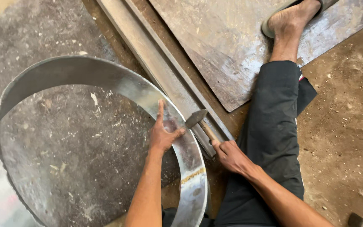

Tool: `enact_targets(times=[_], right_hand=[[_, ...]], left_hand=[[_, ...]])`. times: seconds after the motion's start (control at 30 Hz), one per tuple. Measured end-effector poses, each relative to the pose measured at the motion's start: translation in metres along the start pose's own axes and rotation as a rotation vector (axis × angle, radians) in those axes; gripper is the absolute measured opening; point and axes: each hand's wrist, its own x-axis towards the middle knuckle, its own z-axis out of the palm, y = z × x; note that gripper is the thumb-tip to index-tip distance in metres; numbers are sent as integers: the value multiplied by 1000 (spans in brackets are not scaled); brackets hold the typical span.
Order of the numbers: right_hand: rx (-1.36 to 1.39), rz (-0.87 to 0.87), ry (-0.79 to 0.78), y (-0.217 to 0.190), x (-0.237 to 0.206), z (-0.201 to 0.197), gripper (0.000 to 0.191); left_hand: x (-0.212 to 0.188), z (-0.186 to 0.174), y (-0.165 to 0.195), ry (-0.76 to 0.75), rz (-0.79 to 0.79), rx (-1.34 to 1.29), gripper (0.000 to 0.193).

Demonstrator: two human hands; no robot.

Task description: The person sits on the ground holding a large galvanized steel band ring against a steel rail and repeatedly hammers its overlapping seam with a small hammer, working around the joint to close and form the ring. At the end they set the hammer down with other tools on the ground.

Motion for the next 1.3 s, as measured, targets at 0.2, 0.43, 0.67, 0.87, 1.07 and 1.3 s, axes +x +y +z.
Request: enact_targets(times=[0.2, 0.43, 0.67, 0.87, 1.07, 1.3], right_hand=[[14, 152, -13, 2, -37, -1, 64], [653, 185, 306, -11, -40, -5, 53], [176, 16, 166, 7, -20, 7, 54], [589, 82, 303, 28, -18, 19, 57], [506, 233, 221, 35, -18, 21, 55], [-41, -123, 115, 30, -20, 15, 59]], left_hand=[[-33, 16, 0, 40, 58, -8, 135], [-31, 16, -3, 25, 48, 0, 135], [-27, 14, 3, -45, -54, 76, 135], [-32, 10, -1, -29, 2, 70, 132], [-30, 11, 3, -7, 50, -5, 134], [-26, 7, 3, -25, 110, 60, 132]])
